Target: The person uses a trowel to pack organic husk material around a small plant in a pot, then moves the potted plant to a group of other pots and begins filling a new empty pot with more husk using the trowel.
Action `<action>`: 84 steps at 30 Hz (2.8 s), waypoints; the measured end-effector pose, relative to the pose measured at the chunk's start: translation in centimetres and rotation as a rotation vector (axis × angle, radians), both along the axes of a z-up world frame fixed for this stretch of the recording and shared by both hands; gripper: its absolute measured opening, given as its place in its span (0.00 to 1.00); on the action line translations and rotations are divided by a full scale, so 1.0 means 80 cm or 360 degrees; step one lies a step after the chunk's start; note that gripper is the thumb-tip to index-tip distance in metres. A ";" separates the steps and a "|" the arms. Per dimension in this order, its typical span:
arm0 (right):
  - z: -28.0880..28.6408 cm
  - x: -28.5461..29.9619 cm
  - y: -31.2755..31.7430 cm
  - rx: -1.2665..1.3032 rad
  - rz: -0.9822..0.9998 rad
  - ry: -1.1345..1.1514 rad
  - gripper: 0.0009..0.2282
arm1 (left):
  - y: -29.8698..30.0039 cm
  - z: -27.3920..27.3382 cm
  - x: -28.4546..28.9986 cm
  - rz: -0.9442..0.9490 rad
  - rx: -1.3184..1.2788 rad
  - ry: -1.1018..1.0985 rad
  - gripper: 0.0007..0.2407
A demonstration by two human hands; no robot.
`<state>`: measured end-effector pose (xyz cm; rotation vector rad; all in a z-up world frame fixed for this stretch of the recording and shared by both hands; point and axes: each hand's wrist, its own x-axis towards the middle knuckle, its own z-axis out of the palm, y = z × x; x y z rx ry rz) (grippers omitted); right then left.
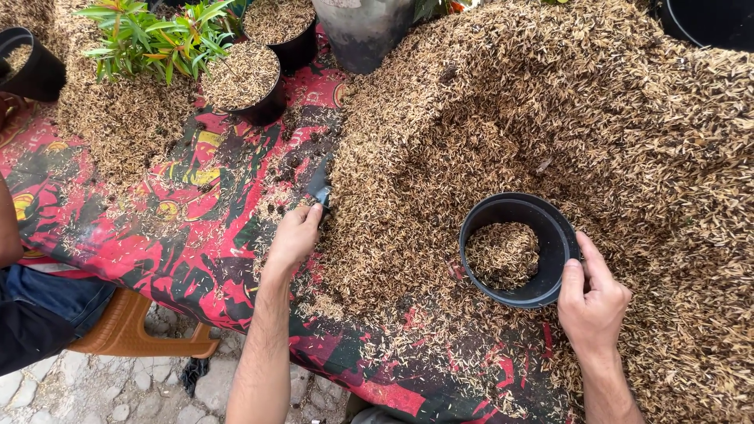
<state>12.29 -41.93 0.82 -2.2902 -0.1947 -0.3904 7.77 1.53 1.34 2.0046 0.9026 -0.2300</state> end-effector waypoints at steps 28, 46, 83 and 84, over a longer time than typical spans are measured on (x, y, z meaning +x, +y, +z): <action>-0.004 0.003 -0.007 0.0174 0.0075 -0.0074 0.17 | -0.057 0.051 -0.007 -0.0173 -0.0410 -0.0636 0.16; 0.032 -0.005 0.009 0.0269 0.0073 -0.0059 0.17 | -0.206 0.126 -0.009 -0.0922 0.0325 -0.0308 0.16; -0.001 0.000 -0.002 0.0027 0.0071 0.0033 0.19 | 0.052 0.018 -0.022 0.0047 0.0744 0.0084 0.22; -0.003 0.000 -0.003 0.0034 0.0089 0.0037 0.19 | 0.058 0.008 -0.016 0.0029 0.0736 0.0111 0.22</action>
